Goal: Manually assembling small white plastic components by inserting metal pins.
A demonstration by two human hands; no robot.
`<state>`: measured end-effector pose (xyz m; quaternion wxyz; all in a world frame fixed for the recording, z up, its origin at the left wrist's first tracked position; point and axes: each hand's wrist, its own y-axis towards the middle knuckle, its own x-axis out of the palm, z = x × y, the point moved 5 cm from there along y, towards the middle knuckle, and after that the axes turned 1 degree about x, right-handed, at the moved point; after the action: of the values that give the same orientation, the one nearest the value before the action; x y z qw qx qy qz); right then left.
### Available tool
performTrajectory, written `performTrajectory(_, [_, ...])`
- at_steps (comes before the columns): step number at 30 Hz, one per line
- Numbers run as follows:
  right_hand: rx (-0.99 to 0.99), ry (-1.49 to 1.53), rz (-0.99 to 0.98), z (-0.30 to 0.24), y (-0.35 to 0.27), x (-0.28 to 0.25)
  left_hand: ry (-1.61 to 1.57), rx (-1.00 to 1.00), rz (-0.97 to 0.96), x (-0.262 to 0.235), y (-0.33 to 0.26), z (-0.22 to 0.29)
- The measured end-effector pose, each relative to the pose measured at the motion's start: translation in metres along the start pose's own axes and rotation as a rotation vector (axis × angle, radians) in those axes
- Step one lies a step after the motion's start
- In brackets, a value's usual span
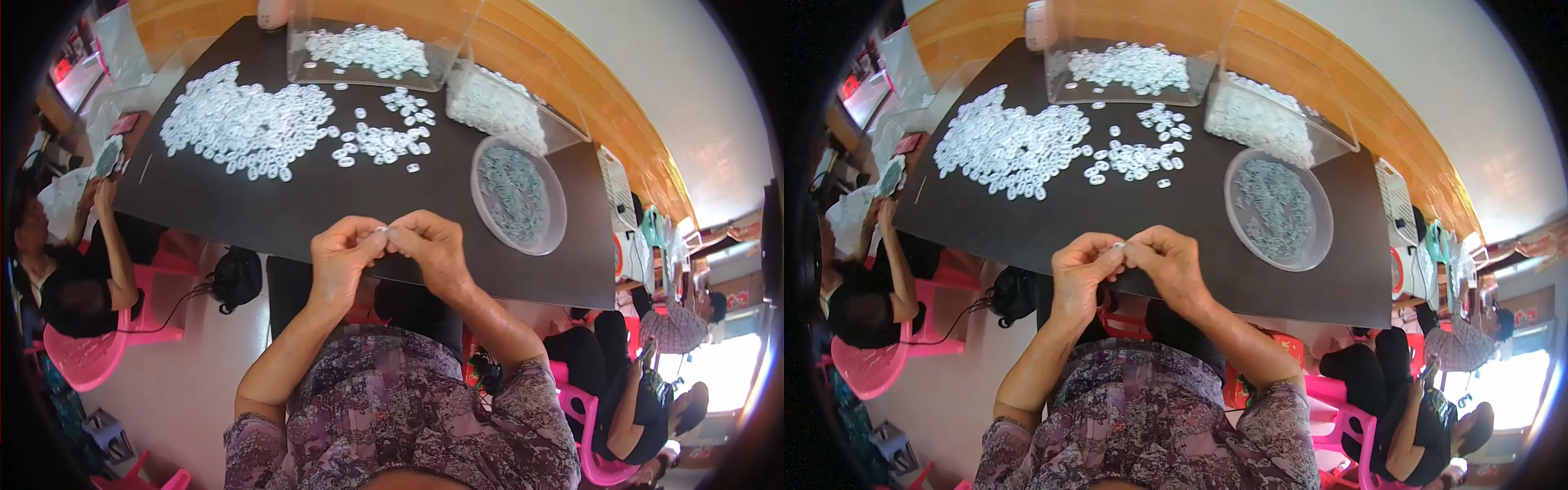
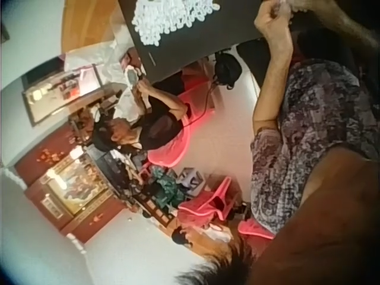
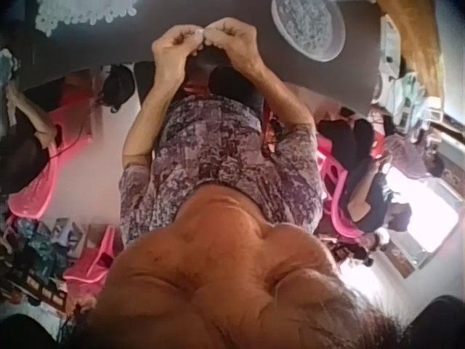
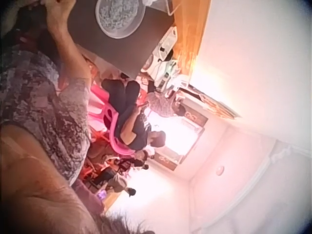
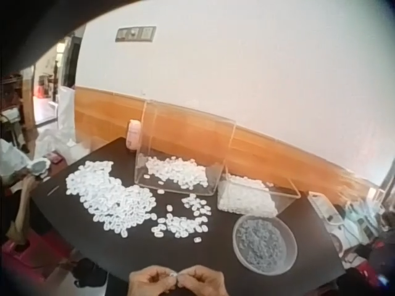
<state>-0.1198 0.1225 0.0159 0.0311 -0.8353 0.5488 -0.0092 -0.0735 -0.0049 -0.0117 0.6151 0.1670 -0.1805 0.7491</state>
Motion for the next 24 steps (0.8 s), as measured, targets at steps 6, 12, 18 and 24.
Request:
performTrajectory(6, [-0.111, -0.060, 0.031, 0.005, -0.008, -0.005, -0.037, 0.064, 0.050, -0.002, -0.002, -0.001])
performTrajectory(12, [-0.411, -0.722, 0.415, -0.030, 0.003, -0.096, -0.019, 0.053, 0.065, -0.005, 0.000, 0.000])
performTrajectory(18, [-0.322, -1.020, 0.433, -0.011, 0.032, -0.168, 0.008, 0.047, 0.038, 0.000, 0.003, -0.006])
performTrajectory(24, [-0.293, -1.151, 0.321, 0.002, 0.048, -0.169, 0.023, 0.075, 0.011, -0.002, 0.004, -0.008])
